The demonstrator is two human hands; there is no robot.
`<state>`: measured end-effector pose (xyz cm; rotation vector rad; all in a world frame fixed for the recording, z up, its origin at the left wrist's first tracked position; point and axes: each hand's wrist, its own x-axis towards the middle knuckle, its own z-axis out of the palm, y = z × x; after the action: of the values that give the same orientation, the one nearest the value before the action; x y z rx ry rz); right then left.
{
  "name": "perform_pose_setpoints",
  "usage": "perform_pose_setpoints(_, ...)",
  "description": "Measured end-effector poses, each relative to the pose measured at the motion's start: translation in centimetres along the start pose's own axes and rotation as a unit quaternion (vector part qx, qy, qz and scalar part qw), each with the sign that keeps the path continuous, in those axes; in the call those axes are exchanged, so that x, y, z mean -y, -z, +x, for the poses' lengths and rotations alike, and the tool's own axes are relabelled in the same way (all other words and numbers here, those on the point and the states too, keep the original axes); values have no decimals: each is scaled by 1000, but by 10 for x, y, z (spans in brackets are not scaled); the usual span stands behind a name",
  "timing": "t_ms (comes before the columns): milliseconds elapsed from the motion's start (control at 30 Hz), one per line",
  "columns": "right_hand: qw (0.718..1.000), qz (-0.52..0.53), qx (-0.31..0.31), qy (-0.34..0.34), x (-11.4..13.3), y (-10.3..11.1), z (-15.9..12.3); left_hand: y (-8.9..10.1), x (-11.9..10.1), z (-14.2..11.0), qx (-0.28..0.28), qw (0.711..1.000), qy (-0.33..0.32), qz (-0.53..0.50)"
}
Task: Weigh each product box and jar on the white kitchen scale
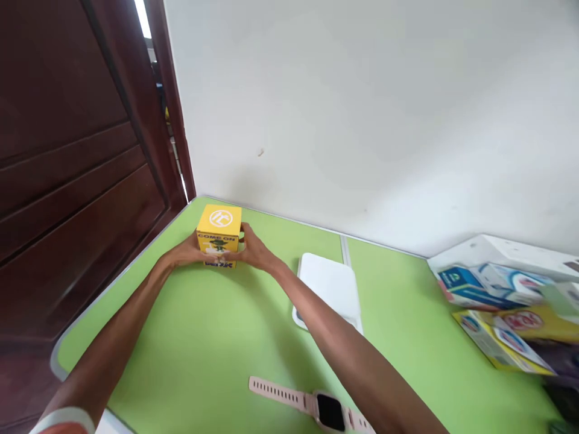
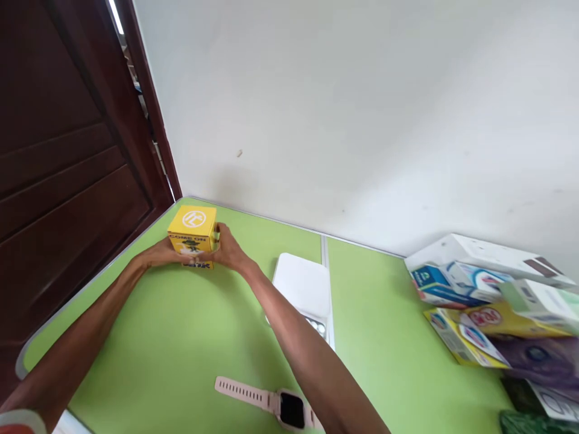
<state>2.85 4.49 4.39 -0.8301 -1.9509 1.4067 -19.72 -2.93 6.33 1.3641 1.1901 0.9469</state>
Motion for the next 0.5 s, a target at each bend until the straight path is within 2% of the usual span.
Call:
perform_pose_setpoints(133,1000,1,-5,-7,6,-20,-57,-37,-2,-57,-58,998,9,3)
perform_pose_setpoints(233,999,5,-27,22,23,-13,-92,-59,-20,-74,-71,997,-5,24)
perform_pose_setpoints(300,997,3,-57,60,41,7,-113,-74,-41,-69,-65,996,-33,47)
perform_pose_setpoints(367,991,-11,-95,90,60,35,-134,-93,-65,-55,-47,994,-74,60)
perform_pose_setpoints(433,986,-35,-130,101,75,65,-155,-118,-83,-34,-9,992,-118,53)
perform_pose_setpoints(500,981,-56,-160,90,81,92,-176,-145,-93,-13,33,988,-145,40)
